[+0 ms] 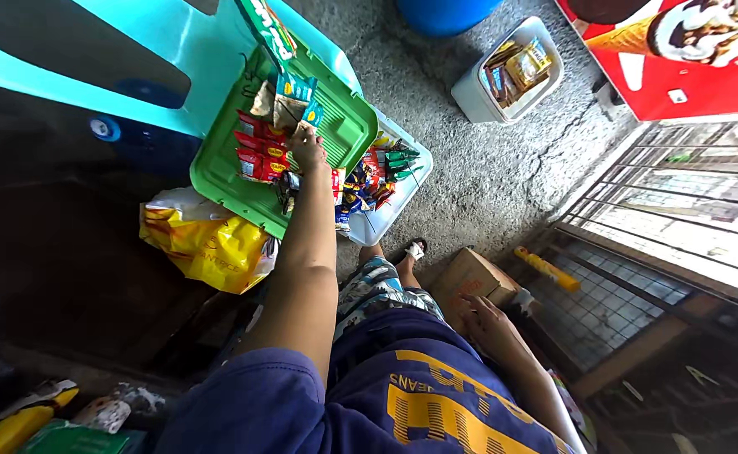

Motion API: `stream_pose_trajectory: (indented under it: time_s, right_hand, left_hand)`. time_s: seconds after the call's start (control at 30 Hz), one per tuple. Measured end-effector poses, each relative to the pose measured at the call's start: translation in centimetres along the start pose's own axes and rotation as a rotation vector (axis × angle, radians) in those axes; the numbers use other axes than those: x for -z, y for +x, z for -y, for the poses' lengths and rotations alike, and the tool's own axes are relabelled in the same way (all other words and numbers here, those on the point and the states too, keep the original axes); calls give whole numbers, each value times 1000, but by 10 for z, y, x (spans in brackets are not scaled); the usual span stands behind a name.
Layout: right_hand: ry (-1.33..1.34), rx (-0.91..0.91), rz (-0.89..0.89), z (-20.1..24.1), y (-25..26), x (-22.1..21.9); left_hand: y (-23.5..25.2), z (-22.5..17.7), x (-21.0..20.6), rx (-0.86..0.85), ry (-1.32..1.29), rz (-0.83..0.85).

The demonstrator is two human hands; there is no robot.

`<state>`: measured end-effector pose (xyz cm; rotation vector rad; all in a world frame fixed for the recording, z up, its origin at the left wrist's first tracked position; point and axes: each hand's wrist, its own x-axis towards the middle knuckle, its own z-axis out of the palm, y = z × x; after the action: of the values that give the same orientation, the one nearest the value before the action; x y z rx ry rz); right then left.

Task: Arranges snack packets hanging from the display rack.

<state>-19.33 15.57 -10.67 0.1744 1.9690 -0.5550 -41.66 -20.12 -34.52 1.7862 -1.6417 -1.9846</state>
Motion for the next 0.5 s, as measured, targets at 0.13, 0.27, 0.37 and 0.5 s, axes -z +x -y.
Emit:
stream_pose_trajectory:
  time_s: [0.13, 0.27, 0.37, 0.5]
  right_hand:
    - [-10, 7, -8, 3, 0, -2]
    - [-17, 6, -8, 7, 1, -4]
    - [-20, 8, -15, 9, -1, -4]
    - [-9, 23, -22, 7, -3, -5]
  left_hand:
    - [-12, 14, 3, -83, -15, -16]
    - [-35, 12, 17, -99, -47, 7]
    - [-53, 12, 34, -173, -87, 79]
    - [-87, 10, 61, -279, -89, 187]
